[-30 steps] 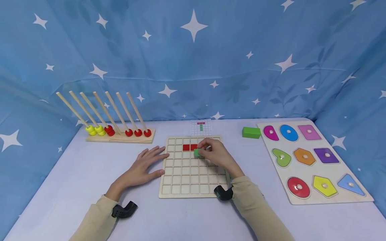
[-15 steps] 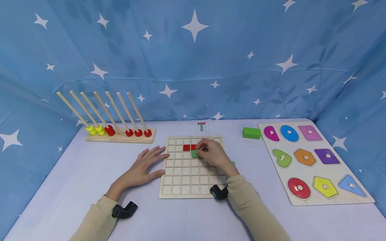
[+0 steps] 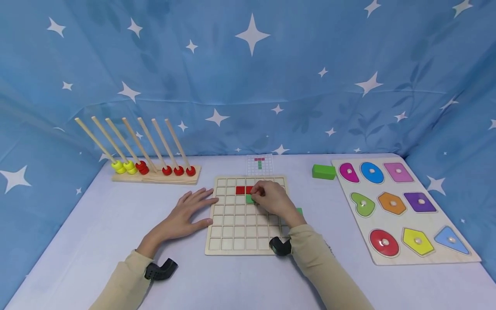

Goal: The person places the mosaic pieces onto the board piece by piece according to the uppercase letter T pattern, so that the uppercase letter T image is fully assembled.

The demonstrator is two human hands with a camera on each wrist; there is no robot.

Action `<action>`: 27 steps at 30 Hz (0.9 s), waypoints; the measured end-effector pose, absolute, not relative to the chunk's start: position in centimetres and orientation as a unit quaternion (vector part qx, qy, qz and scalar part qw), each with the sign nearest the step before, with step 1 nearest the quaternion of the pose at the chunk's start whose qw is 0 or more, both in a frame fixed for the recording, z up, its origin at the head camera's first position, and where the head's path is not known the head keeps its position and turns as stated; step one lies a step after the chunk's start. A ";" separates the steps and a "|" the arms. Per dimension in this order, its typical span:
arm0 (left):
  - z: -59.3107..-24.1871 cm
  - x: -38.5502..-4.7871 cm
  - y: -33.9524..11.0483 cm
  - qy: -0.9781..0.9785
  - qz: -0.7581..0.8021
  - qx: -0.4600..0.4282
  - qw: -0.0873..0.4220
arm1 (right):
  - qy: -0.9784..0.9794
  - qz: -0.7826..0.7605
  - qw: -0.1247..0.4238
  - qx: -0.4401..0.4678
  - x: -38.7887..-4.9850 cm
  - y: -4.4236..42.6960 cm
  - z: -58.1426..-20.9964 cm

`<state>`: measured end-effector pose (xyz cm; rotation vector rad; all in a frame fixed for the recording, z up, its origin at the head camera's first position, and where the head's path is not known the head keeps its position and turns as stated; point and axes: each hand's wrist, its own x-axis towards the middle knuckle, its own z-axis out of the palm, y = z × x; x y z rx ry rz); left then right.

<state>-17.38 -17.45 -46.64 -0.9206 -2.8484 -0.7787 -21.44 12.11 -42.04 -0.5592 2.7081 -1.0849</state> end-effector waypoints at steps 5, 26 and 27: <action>-46.6 -17.3 -17.4 -0.919 -0.252 -0.301 0.030 | 0.904 -0.378 0.096 -0.178 -21.4 12.4 -42.0; -46.5 -17.3 -17.4 -0.922 -0.247 -0.299 0.026 | 0.907 -0.382 0.076 -0.160 -21.0 15.4 -41.4; -46.5 -17.3 -17.4 -0.921 -0.247 -0.299 0.026 | 0.908 -0.382 0.075 -0.157 -20.9 15.6 -41.4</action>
